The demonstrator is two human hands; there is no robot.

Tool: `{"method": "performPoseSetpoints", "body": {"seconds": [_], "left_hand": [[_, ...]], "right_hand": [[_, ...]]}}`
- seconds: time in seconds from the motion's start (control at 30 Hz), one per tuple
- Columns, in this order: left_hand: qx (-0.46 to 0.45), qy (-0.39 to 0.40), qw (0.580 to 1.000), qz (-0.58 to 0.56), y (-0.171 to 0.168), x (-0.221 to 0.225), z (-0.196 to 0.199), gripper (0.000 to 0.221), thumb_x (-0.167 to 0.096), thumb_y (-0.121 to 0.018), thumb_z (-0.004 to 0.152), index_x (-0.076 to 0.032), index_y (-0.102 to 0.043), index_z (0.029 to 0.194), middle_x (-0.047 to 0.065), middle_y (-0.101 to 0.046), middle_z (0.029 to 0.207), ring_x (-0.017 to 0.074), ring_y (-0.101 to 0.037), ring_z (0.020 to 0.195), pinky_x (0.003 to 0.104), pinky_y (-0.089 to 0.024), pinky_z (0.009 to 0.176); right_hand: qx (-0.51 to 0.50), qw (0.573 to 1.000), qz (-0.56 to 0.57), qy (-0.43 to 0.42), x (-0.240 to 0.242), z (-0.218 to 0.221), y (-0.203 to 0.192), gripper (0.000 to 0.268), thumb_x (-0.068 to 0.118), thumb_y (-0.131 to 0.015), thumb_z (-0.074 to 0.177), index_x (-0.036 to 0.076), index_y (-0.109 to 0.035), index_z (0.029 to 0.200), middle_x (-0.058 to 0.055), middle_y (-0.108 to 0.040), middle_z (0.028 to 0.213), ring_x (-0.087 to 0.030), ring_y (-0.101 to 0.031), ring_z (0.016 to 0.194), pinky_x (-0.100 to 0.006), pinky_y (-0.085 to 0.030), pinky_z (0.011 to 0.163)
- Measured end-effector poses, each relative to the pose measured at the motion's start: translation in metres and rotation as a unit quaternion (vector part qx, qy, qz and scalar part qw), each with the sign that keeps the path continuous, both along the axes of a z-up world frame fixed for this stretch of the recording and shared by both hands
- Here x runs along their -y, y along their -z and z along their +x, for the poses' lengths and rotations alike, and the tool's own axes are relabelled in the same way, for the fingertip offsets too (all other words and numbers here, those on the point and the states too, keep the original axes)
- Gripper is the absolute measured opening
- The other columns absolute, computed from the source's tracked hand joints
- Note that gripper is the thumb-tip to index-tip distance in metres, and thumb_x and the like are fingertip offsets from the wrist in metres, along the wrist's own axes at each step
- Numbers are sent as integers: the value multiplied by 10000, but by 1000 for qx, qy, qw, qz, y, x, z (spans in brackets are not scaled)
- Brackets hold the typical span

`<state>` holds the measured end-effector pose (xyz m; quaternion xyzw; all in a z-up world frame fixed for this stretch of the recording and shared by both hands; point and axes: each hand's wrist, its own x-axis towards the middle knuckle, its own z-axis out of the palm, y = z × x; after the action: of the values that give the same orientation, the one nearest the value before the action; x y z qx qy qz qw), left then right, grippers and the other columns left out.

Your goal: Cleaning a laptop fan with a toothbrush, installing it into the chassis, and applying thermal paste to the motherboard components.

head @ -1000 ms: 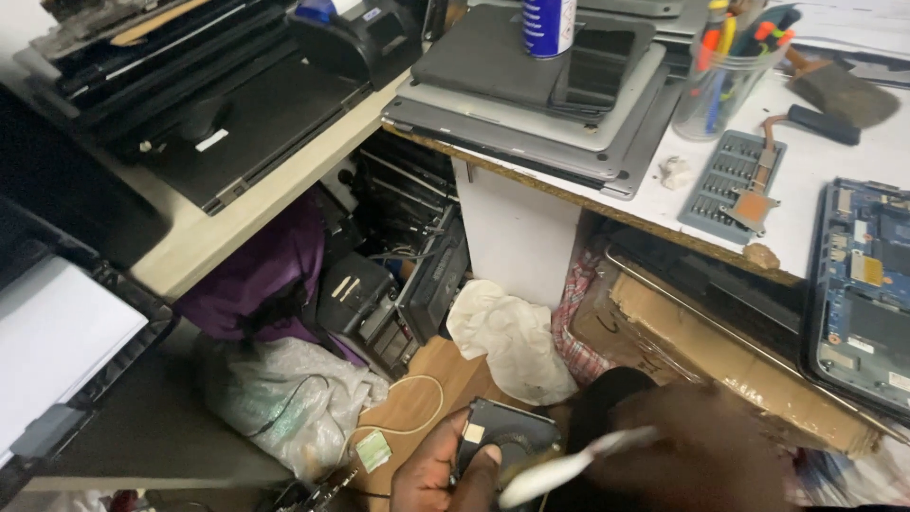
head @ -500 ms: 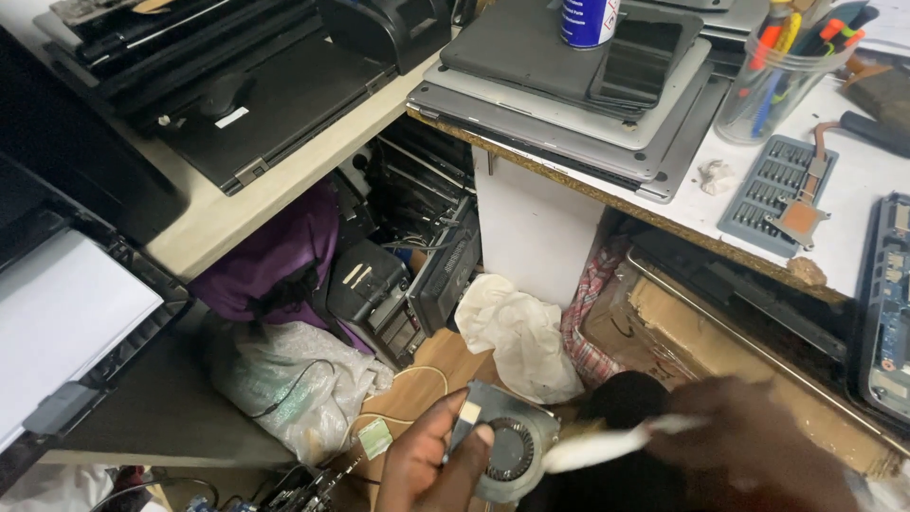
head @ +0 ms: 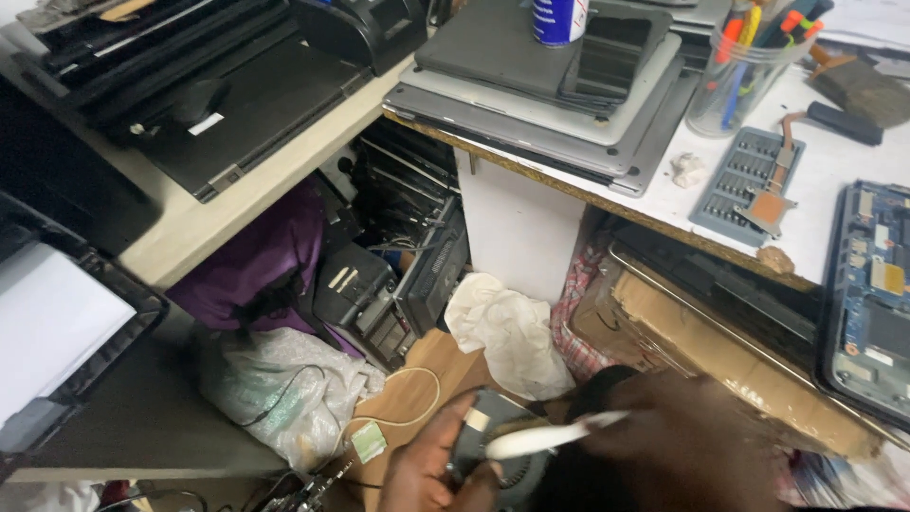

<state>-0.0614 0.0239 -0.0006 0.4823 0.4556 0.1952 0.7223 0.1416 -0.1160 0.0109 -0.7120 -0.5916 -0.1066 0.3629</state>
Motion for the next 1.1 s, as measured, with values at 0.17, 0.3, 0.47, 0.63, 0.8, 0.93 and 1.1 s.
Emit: {"method": "performPoseSetpoints", "body": {"seconds": [0.17, 0.3, 0.47, 0.63, 0.8, 0.93, 1.1], "left_hand": [[44, 6, 997, 68, 19, 4, -2, 656, 72, -726, 717, -74, -810, 1351, 65, -882, 941, 122, -735, 779, 221, -580, 763], [-73, 185, 951, 237, 58, -7, -10, 714, -283, -743, 713, -396, -684, 1415, -162, -876, 996, 2, -752, 720, 136, -549, 630], [45, -90, 989, 113, 22, -6, 4, 594, 166, -671, 659, -15, -843, 1199, 168, -907, 760, 158, -733, 608, 257, -580, 594], [108, -61, 988, 97, 11, 3, 7, 505, 130, -739, 637, 5, -861, 1111, 184, -902, 748, 176, -707, 559, 269, -529, 555], [250, -3, 960, 126, 51, 18, 6, 676, -387, -726, 891, 85, -640, 1366, 198, -857, 1074, 190, -781, 865, 231, -573, 707], [16, -161, 978, 128, 31, 28, 20, 632, 122, -795, 580, -72, -928, 1167, 87, -766, 612, 93, -587, 487, 190, -462, 485], [70, -70, 993, 71, 40, 23, 17, 659, 102, -885, 662, -53, -842, 1301, 139, -929, 840, 197, -799, 708, 261, -593, 697]], "right_hand": [[-61, 993, 61, 81, -3, -21, -9, 155, 241, -842, 742, 341, -743, 679, 151, -688, 782, -40, -645, 650, -315, -360, 751], [-352, 850, -386, 68, -9, 11, 49, 221, 506, -958, 592, 299, -936, 666, 112, -807, 552, 8, -739, 554, -223, -477, 587], [26, 978, -188, 86, 84, 51, 109, 163, 549, -837, 697, 492, -841, 849, 185, -778, 916, -48, -762, 752, -285, -548, 747], [-163, 820, -544, 72, 57, 79, 227, 444, 660, -627, 899, 273, -744, 715, 96, -788, 731, -45, -751, 688, -281, -524, 641], [-733, 632, -51, 248, 19, -41, 90, 337, -140, -865, 749, -125, -808, 1081, -355, -904, 989, -376, -800, 867, -435, -573, 822], [-471, 848, -146, 194, 25, -53, 46, 150, 299, -836, 832, 189, -909, 903, 65, -813, 848, -32, -715, 765, -191, -480, 716], [-173, 982, 17, 78, 8, -63, 7, 165, 243, -655, 910, 302, -809, 921, 117, -682, 857, -11, -565, 590, -162, -381, 534]]}}
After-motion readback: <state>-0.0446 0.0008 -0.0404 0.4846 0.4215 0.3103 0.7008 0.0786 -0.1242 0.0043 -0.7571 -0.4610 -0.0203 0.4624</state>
